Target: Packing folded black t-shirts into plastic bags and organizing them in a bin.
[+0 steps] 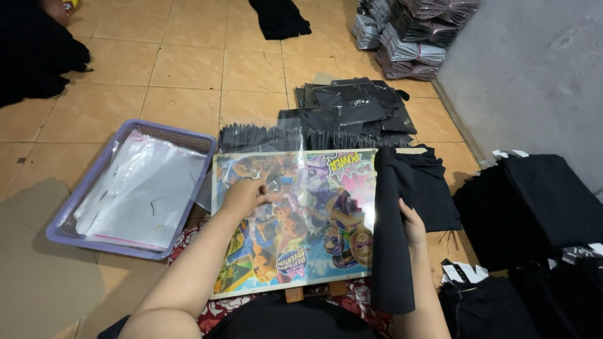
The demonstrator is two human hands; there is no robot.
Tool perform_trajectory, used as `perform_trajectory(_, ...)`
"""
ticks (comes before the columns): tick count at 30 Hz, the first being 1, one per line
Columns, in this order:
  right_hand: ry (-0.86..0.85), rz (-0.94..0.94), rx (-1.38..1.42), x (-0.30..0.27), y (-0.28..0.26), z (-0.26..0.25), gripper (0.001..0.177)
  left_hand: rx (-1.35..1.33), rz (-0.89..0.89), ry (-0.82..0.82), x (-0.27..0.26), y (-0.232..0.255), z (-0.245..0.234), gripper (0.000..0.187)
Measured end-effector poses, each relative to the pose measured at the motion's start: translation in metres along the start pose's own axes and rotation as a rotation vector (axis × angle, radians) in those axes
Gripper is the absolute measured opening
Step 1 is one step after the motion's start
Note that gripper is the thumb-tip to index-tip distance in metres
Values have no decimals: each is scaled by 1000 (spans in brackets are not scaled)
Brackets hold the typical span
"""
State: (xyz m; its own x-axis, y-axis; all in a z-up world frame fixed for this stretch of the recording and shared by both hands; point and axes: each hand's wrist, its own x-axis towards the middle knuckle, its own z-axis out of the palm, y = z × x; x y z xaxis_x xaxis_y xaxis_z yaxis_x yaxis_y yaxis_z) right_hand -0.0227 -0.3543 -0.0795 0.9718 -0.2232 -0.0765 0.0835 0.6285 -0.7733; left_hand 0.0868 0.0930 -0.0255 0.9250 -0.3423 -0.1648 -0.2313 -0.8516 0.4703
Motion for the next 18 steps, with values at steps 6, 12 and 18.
perform_trajectory(6, 21, 12, 6, -11, 2, 21, 25, -62, -33, -67, -4, 20, 8, 24)
perform_trajectory(12, 24, 43, -19, -15, 6, 32, 26, -122, 79, -13, -28, 63, -3, 26)
perform_trajectory(18, 36, 110, -160, -17, 24, 40, 35, -175, 152, -11, 10, 48, 93, 21)
